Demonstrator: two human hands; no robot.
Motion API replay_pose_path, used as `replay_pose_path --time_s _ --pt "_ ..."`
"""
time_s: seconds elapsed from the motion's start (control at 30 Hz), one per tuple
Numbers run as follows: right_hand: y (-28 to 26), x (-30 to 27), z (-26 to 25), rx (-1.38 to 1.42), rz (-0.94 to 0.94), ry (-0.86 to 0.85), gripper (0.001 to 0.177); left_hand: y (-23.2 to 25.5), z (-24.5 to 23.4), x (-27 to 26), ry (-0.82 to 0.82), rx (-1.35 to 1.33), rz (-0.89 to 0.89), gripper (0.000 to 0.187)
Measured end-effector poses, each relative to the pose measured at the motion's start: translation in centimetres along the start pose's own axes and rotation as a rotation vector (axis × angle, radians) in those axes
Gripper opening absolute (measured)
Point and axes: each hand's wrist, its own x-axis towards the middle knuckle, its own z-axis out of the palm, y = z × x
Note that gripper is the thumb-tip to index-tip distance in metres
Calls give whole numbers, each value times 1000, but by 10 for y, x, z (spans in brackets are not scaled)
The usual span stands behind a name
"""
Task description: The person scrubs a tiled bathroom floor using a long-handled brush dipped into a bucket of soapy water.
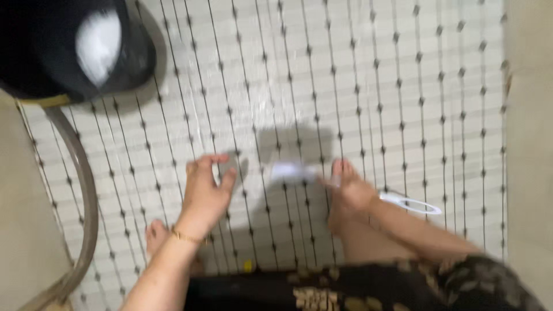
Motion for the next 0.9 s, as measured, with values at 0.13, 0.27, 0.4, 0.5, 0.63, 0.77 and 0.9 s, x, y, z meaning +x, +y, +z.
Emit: replay_pose_path --time_s 0.13,0.27,0.4,0.5,0.63,0.77,0.9 --pt "57 6 7 178 629 -825 67 3 9 1 14 -4 -20 35" --pt "131 25 2 46 1033 -537 84 18 3 1 -136 -97 -324 38" --pt "56 47 28 129 777 -573 82 12 1 0 17 4 -70 33" --pt "-7 52 39 275 471 -747 79 11 -3 0 32 3 -89 32" --pt "61 72 33 149 660 -671 77 14 -17 -3 -48 -30 -264 35" --pt "118 96 11 57 989 -536 74 -2 -31 -13 39 8 -120 33" --pt "13 127 38 149 583 -621 71 -13 -38 -11 86 20 -73 32"
